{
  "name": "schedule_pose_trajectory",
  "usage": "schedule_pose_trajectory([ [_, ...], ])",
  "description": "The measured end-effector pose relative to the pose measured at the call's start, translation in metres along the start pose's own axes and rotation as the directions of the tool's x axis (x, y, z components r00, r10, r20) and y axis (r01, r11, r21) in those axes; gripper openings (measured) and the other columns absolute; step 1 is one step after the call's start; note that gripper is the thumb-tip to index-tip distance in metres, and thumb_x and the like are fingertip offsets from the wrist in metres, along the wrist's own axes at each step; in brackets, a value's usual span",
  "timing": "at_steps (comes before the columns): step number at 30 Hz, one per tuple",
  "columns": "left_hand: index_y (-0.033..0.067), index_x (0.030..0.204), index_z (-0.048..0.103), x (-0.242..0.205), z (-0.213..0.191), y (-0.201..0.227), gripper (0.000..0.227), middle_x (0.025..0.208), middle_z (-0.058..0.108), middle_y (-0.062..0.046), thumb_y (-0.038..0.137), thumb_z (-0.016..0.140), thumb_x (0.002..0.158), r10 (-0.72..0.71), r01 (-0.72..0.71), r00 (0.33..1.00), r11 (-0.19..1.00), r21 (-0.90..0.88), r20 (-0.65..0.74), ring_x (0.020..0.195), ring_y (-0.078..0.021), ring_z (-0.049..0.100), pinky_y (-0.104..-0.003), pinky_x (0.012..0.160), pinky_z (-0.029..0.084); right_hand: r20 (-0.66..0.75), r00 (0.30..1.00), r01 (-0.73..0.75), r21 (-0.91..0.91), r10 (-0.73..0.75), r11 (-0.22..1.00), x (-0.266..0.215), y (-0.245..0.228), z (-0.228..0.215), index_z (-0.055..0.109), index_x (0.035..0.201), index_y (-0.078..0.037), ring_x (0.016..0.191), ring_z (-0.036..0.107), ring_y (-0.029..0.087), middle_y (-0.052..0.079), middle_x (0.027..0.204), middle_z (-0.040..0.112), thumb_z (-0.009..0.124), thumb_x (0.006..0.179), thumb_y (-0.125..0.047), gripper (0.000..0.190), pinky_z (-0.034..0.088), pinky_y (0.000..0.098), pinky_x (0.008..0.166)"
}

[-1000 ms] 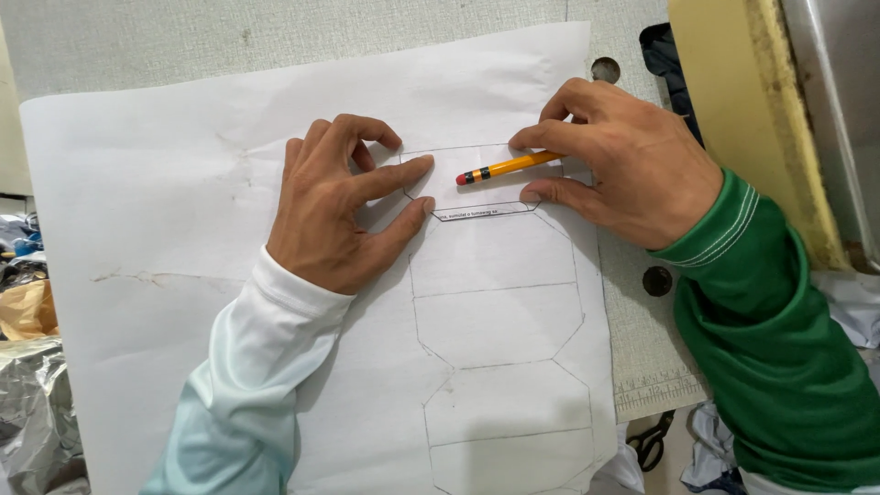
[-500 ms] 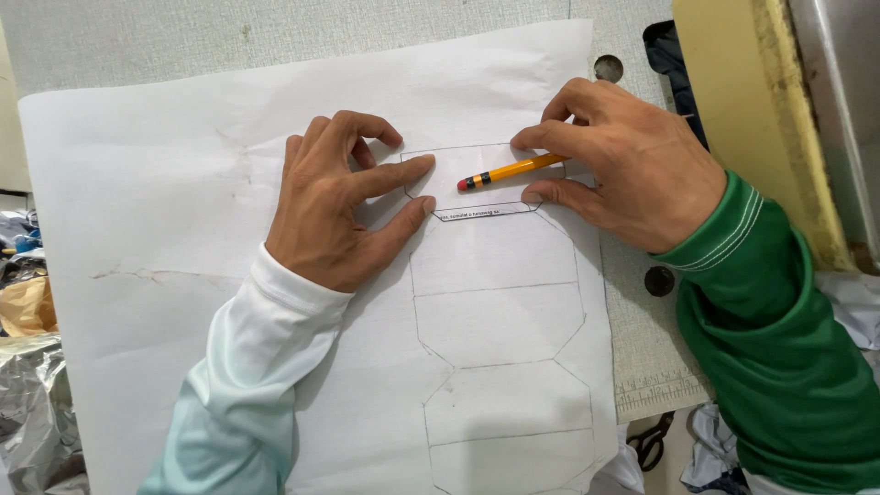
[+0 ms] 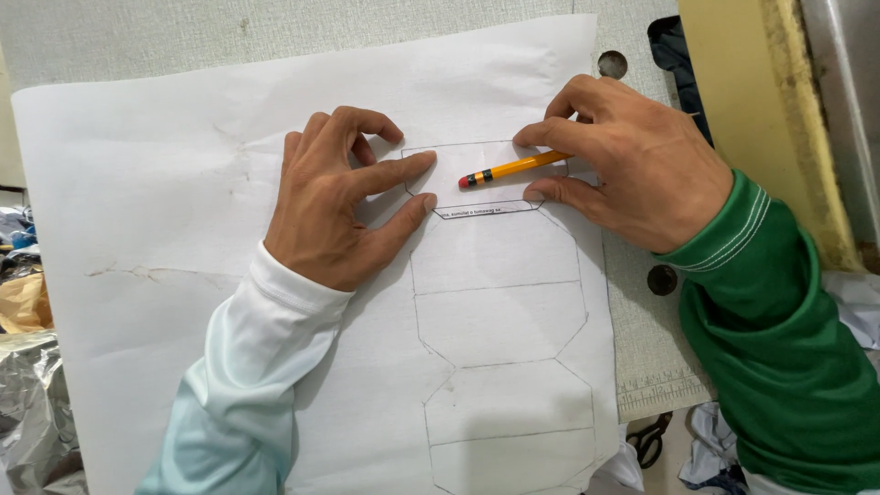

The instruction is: The person traces the outline of a small paper pattern onto a larger sheet of white paper using a yellow pencil. They reposition the pattern multiple times to trace different sections of the design.

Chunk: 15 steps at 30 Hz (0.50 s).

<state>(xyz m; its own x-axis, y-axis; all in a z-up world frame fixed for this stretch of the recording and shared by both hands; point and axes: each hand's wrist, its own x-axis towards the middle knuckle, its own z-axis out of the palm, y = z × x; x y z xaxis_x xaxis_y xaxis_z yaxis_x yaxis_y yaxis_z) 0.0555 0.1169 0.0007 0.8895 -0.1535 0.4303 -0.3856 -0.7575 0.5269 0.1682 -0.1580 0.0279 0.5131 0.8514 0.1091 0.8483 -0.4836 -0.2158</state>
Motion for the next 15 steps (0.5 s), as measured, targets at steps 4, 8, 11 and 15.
schedule_pose_trajectory([
  [4,0.0214,0.111,0.079,-0.0001,0.0009,-0.0001,0.021,0.115,0.058,-0.005,0.028,0.083,0.091,-0.002,0.002,1.0,1.0,0.0,-0.005,0.09,-0.0233,0.052,-0.045,0.084,0.038,0.011,1.0,-0.004,0.007,0.004,1.0,0.0004,-0.0009,-0.0006,0.073,0.123,-0.014,0.089,0.061,0.026,0.008,0.11,0.061,0.084,0.091,-0.034,0.039,0.053,0.0403,0.06],
  [8,0.0214,0.109,0.079,0.0004,0.0012,0.0004,0.022,0.114,0.058,-0.004,0.029,0.084,0.089,-0.002,0.002,1.0,1.0,0.0,-0.013,0.089,-0.0229,0.052,-0.044,0.084,0.038,0.022,1.0,-0.003,0.028,0.002,1.0,0.001,-0.0003,-0.0013,0.073,0.124,-0.012,0.089,0.062,0.027,0.01,0.11,0.061,0.083,0.091,-0.032,0.04,0.054,0.0409,0.065],
  [11,0.0223,0.108,0.078,0.0003,0.0017,0.0002,0.021,0.113,0.058,-0.004,0.033,0.083,0.09,0.002,-0.002,1.0,1.0,0.004,-0.022,0.088,-0.0224,0.052,-0.044,0.083,0.037,0.024,1.0,0.003,0.033,-0.004,0.999,0.0011,-0.0008,-0.0016,0.072,0.125,-0.012,0.088,0.062,0.027,0.011,0.11,0.06,0.084,0.091,-0.03,0.04,0.055,0.0405,0.064],
  [15,0.0214,0.109,0.078,-0.0004,0.0033,-0.0018,0.02,0.113,0.058,-0.004,0.032,0.082,0.093,0.015,-0.015,0.999,1.0,0.012,-0.029,0.088,-0.022,0.052,-0.043,0.082,0.037,0.013,1.0,0.016,0.044,-0.017,0.999,0.0012,0.0008,-0.0006,0.072,0.124,-0.011,0.089,0.062,0.028,0.012,0.11,0.061,0.085,0.09,-0.029,0.041,0.054,0.0412,0.069],
])
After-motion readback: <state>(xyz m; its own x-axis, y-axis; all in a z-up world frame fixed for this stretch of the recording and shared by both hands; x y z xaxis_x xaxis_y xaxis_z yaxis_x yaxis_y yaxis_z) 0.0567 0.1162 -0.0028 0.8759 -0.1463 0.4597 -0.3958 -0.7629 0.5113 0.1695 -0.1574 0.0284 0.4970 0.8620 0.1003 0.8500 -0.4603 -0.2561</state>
